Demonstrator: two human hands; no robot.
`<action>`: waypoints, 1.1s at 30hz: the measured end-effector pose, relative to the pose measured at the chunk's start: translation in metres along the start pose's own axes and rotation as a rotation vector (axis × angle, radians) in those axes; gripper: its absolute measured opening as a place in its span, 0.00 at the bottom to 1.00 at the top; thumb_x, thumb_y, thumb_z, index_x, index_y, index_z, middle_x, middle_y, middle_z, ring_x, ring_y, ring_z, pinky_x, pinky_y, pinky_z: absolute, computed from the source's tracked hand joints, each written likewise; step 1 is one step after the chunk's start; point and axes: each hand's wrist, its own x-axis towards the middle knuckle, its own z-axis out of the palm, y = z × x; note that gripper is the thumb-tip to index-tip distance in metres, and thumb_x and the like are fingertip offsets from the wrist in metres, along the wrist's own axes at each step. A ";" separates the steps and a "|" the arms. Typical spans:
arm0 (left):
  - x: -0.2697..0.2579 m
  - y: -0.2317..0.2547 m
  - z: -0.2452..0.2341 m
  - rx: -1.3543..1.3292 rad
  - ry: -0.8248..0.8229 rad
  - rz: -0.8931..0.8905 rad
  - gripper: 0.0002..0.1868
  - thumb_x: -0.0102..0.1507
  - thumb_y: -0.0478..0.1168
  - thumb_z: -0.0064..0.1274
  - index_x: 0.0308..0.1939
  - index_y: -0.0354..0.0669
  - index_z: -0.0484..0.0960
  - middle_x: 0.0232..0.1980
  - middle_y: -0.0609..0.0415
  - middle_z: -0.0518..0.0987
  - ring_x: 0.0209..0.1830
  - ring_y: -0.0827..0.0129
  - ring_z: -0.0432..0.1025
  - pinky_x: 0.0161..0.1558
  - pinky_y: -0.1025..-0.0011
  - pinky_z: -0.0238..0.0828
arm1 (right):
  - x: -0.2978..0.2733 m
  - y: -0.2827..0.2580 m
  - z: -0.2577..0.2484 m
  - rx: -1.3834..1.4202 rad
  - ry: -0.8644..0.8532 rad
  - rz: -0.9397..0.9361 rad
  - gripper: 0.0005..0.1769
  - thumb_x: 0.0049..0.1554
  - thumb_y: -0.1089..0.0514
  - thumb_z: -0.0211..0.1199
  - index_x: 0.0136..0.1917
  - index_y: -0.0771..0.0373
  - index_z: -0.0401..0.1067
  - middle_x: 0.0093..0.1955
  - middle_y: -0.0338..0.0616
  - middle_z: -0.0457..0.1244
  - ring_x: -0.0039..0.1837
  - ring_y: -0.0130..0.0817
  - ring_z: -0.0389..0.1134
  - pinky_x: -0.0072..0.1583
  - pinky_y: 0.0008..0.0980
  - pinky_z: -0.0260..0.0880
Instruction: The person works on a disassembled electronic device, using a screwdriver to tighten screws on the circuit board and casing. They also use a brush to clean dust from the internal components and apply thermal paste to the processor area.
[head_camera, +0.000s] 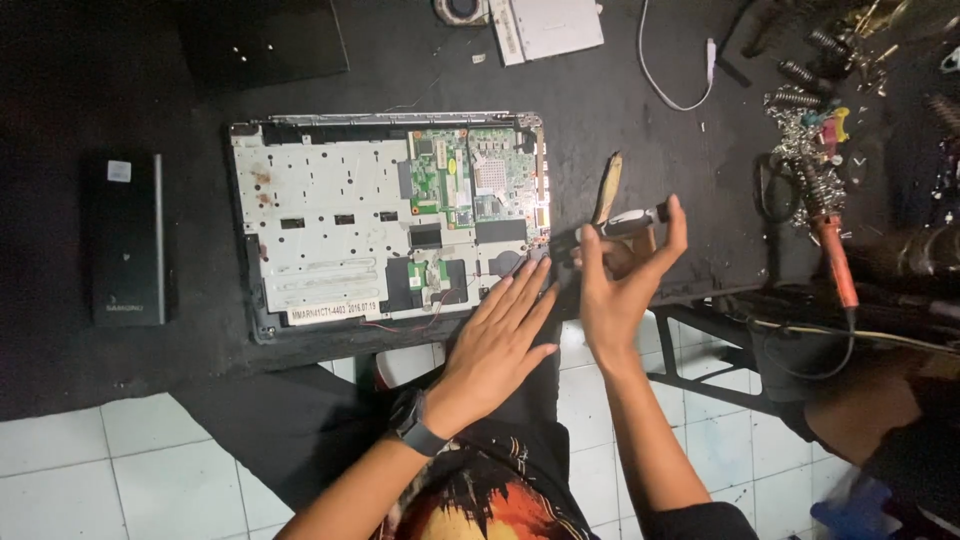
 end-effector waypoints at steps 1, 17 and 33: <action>0.002 -0.001 0.000 0.001 0.001 0.005 0.32 0.67 0.45 0.52 0.72 0.33 0.64 0.81 0.39 0.50 0.83 0.56 0.42 0.78 0.60 0.33 | 0.000 0.009 -0.001 -0.001 0.004 -0.003 0.47 0.67 0.69 0.62 0.83 0.47 0.34 0.56 0.49 0.60 0.46 0.37 0.74 0.47 0.32 0.80; -0.004 -0.003 0.006 0.074 0.026 0.032 0.37 0.64 0.45 0.54 0.74 0.34 0.59 0.80 0.36 0.54 0.82 0.52 0.45 0.79 0.57 0.38 | -0.001 0.032 -0.007 -0.167 -0.175 -0.564 0.40 0.55 0.75 0.70 0.71 0.61 0.50 0.56 0.59 0.67 0.57 0.62 0.71 0.53 0.55 0.73; -0.004 -0.004 0.003 0.083 0.013 0.043 0.37 0.61 0.43 0.58 0.71 0.33 0.63 0.77 0.35 0.58 0.81 0.51 0.46 0.79 0.58 0.37 | 0.003 0.003 0.002 -0.292 -0.176 -0.621 0.38 0.57 0.68 0.71 0.71 0.62 0.49 0.60 0.49 0.67 0.60 0.57 0.71 0.74 0.72 0.51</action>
